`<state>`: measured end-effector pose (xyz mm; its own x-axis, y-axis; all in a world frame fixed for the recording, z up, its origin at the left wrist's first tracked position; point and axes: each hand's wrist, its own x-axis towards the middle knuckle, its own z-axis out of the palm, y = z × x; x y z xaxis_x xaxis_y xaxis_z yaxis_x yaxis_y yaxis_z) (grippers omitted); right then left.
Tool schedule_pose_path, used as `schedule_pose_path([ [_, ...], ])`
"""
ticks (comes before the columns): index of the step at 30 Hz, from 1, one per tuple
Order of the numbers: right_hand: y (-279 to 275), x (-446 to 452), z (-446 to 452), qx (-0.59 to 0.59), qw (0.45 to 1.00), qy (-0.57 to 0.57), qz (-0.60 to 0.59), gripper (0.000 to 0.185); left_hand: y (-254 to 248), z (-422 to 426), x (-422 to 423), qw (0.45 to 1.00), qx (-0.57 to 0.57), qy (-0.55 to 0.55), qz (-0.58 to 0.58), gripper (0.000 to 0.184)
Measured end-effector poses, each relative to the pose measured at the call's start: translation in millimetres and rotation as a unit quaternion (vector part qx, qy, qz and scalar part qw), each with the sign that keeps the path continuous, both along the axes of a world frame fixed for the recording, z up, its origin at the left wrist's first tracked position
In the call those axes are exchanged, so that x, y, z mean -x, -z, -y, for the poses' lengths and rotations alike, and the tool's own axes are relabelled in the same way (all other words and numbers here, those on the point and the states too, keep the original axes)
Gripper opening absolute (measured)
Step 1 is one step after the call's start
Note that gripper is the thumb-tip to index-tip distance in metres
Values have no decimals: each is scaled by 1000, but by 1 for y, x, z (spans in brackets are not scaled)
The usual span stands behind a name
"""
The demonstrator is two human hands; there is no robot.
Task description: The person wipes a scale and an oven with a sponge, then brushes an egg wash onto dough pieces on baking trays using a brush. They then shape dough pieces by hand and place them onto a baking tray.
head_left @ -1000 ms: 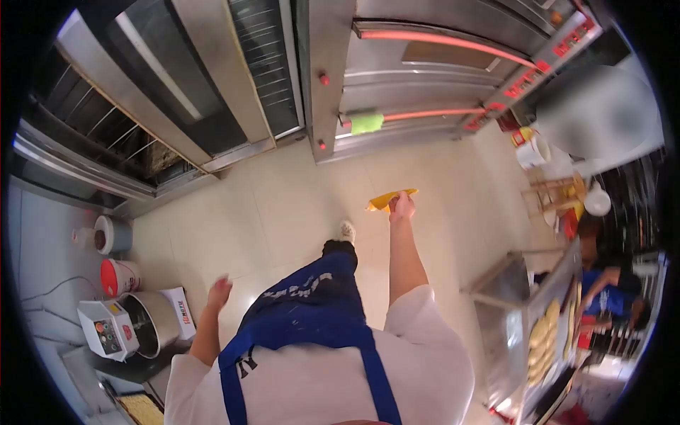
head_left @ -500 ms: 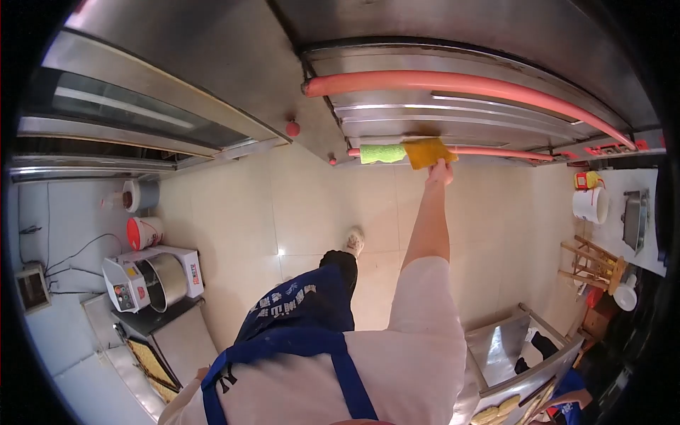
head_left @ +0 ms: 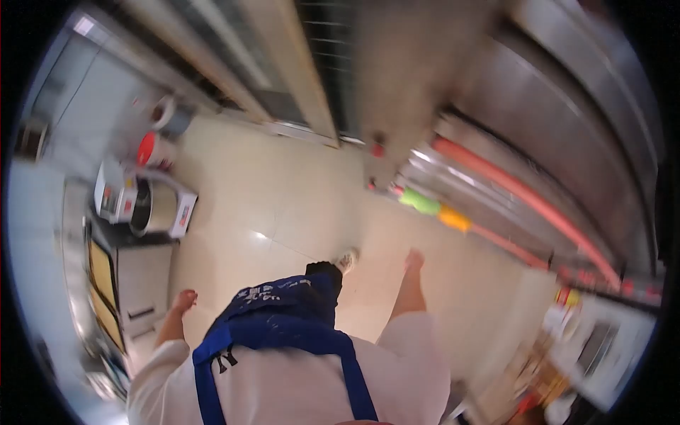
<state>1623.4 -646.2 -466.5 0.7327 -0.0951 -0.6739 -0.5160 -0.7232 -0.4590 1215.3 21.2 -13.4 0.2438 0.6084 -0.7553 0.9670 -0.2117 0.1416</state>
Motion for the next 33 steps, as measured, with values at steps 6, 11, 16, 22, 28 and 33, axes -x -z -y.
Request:
schedule_pose_path([
  [6,-85,77,-86,139,767,-624,57,35,2,71,57,980,-110,-154,67,42],
  [11,-121,41,-199,120,754,-645,39,26,35,126,191,928,-88,-361,1,41],
  [16,-140,-58,-346,83,698,-700,127,28,161,231,343,870,-106,-475,-82,27],
  [22,-187,36,-530,15,757,-631,169,29,109,323,344,760,138,-632,-64,33],
  [28,-333,231,-689,-39,681,-711,172,29,154,257,375,789,156,-593,-43,41],
  [33,-339,326,-852,-147,664,-706,198,23,103,41,412,686,-181,-672,213,39],
])
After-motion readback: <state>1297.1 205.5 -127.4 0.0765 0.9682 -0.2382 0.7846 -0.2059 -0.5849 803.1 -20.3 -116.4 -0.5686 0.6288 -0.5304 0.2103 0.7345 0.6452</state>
